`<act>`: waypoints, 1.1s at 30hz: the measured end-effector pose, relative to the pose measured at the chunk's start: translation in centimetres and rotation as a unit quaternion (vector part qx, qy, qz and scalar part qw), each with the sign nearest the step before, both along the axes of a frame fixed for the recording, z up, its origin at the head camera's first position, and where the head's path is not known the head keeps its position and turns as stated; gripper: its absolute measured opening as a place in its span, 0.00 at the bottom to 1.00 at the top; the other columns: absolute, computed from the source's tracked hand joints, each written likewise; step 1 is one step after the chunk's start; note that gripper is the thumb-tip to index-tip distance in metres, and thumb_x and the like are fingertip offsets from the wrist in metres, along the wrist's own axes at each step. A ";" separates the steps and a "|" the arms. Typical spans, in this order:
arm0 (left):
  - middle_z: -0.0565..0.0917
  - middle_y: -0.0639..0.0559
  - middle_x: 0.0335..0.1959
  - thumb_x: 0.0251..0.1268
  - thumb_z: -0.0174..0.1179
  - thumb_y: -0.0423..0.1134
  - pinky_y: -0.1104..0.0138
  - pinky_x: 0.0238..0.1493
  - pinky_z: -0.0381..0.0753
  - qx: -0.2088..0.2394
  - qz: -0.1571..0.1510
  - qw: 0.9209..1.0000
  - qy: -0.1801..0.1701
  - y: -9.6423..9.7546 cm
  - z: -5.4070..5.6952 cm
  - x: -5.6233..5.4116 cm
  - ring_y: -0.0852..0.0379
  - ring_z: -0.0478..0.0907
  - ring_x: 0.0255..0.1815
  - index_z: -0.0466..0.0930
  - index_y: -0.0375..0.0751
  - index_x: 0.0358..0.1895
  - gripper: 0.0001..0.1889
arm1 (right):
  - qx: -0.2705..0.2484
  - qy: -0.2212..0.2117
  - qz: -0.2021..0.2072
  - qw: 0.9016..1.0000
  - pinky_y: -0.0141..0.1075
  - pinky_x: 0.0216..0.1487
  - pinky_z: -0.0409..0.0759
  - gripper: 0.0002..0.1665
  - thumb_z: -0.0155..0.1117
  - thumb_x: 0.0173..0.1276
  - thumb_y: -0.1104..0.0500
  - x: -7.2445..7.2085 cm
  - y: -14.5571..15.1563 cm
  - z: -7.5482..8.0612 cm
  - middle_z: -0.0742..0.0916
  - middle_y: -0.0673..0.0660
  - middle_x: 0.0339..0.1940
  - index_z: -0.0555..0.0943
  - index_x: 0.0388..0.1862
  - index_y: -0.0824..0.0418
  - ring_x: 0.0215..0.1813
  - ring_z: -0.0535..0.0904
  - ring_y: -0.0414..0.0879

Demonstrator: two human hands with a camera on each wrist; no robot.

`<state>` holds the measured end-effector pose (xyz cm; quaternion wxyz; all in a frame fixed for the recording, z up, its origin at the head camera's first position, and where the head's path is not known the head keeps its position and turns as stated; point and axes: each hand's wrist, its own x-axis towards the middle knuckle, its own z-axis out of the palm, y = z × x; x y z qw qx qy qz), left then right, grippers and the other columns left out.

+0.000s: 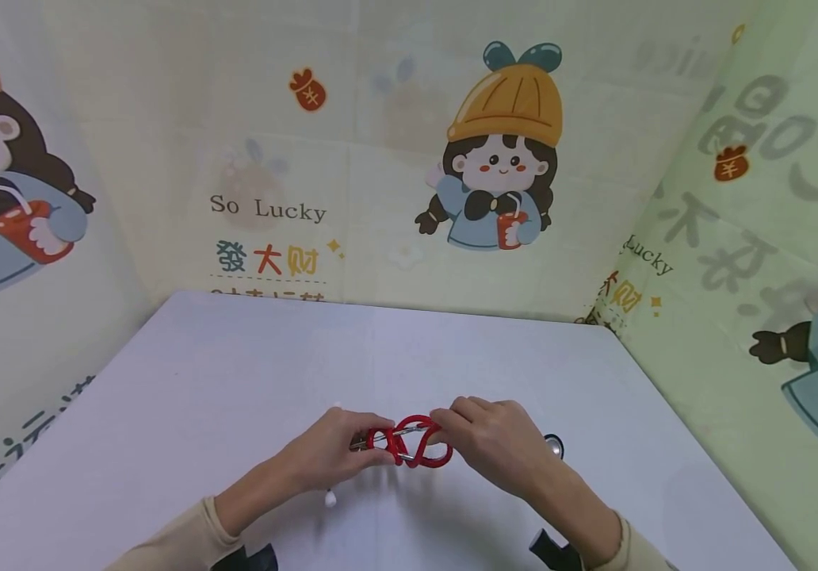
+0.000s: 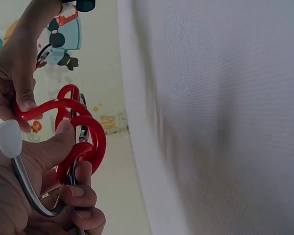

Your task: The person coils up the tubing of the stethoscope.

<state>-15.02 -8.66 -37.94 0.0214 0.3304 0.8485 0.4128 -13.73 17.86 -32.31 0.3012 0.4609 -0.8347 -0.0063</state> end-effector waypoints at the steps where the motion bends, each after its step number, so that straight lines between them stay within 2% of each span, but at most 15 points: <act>1: 0.88 0.58 0.37 0.63 0.73 0.44 0.73 0.29 0.78 0.001 -0.009 1.000 -0.002 0.0 0.0 0.0 0.68 0.73 0.28 0.85 0.40 0.58 0.22 | -0.001 -0.004 -0.003 1.000 0.26 0.28 0.81 0.23 0.87 0.50 0.51 -0.1 0.0 0.0 0.87 0.47 0.28 0.87 0.43 0.54 0.27 0.82 0.37; 5: 0.89 0.57 0.41 0.64 0.73 0.43 0.73 0.32 0.80 0.002 -0.044 0.999 -0.005 0.0 0.2 0.2 0.69 0.74 0.30 0.85 0.41 0.59 0.22 | -0.003 -0.019 -0.006 1.000 0.26 0.29 0.81 0.23 0.86 0.50 0.49 -0.4 0.2 -0.2 0.88 0.46 0.29 0.89 0.43 0.53 0.28 0.83 0.37; 9: 0.88 0.59 0.38 0.64 0.72 0.42 0.73 0.32 0.79 0.005 -0.065 0.998 0.002 0.0 0.4 0.3 0.70 0.73 0.29 0.85 0.40 0.59 0.22 | -0.010 -0.032 -0.001 0.999 0.25 0.29 0.81 0.23 0.86 0.50 0.48 -0.7 0.5 -0.3 0.88 0.46 0.30 0.89 0.44 0.52 0.29 0.83 0.36; 20: 0.89 0.57 0.46 0.65 0.71 0.46 0.74 0.31 0.80 0.016 -0.095 0.995 0.006 0.1 0.5 0.8 0.72 0.74 0.30 0.84 0.42 0.61 0.24 | -0.034 -0.050 0.017 0.998 0.21 0.26 0.76 0.23 0.84 0.53 0.46 -1.3 1.0 -0.6 0.88 0.45 0.29 0.90 0.47 0.50 0.28 0.82 0.34; 27: 0.90 0.57 0.46 0.66 0.71 0.45 0.71 0.37 0.85 0.041 -0.140 0.989 -0.025 0.0 0.4 1.0 0.72 0.78 0.33 0.83 0.44 0.63 0.23 | -0.045 -0.108 0.026 0.993 0.20 0.29 0.76 0.22 0.83 0.56 0.50 -1.5 1.1 -0.8 0.88 0.46 0.30 0.91 0.50 0.50 0.28 0.82 0.34; 33: 0.90 0.57 0.47 0.67 0.69 0.44 0.70 0.41 0.86 0.063 -0.186 0.980 -0.037 -0.1 0.4 1.2 0.72 0.79 0.35 0.83 0.43 0.64 0.23 | -0.067 -0.130 0.043 0.988 0.20 0.31 0.77 0.20 0.81 0.58 0.51 -1.7 1.2 -1.5 0.89 0.46 0.30 0.91 0.50 0.52 0.28 0.82 0.34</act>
